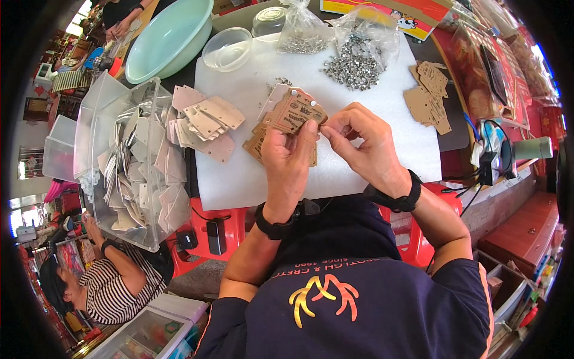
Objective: The recorder is manually inserting small metal rivets into pre-punched holes in cardboard shoe tags.
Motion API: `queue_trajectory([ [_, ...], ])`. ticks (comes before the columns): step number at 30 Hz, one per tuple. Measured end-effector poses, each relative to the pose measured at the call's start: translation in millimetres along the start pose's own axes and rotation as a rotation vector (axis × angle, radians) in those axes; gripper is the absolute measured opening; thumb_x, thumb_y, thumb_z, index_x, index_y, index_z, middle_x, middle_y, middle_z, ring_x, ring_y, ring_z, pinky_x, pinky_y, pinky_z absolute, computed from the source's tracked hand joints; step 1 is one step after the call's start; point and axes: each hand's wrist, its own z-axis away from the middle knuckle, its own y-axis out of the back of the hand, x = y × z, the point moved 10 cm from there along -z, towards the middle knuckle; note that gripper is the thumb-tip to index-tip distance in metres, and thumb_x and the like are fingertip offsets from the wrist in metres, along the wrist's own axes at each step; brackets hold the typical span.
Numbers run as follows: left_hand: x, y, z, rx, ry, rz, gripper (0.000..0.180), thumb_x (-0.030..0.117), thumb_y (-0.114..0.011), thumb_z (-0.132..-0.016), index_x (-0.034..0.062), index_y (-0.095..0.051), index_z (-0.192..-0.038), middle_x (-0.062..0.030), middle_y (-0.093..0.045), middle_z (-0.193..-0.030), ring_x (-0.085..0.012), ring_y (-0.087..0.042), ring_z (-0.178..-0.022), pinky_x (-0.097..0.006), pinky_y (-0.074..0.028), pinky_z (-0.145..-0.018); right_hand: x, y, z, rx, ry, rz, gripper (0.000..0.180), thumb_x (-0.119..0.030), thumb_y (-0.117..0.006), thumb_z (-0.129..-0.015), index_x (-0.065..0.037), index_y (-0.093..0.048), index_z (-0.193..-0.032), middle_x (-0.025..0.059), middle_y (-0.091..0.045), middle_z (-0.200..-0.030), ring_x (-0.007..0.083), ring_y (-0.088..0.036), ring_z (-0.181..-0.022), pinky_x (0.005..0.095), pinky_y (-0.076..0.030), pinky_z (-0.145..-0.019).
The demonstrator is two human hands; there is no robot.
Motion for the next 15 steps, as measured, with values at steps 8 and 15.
queue_trajectory([
  [8,-2.2,-1.3,1.7,-0.009,0.024,0.005,0.033,0.004,-0.058,-0.096,-0.0017,-0.051,-0.127,-0.0047,-0.060,-0.116,-0.0083,-0.056,-0.100,-0.024,-0.047,-0.086,8.0,0.8,1.3,0.023,-0.097,-0.022,0.010,-0.005,-0.070,-0.084,0.001,-0.063,-0.089,0.0082,-0.059,-0.082,0.0164,-0.060,-0.067,0.0269,-0.050,-0.057],
  [15,-1.7,-0.9,1.8,0.005,-0.004,0.020,0.034,0.003,-0.058,-0.095,-0.0015,-0.050,-0.128,-0.0071,-0.058,-0.122,-0.0093,-0.057,-0.103,-0.025,-0.048,-0.086,4.4,2.4,2.6,0.061,-0.045,0.014,0.010,-0.004,-0.070,-0.084,0.000,-0.063,-0.088,0.0083,-0.058,-0.080,0.0158,-0.059,-0.065,0.0271,-0.049,-0.055],
])
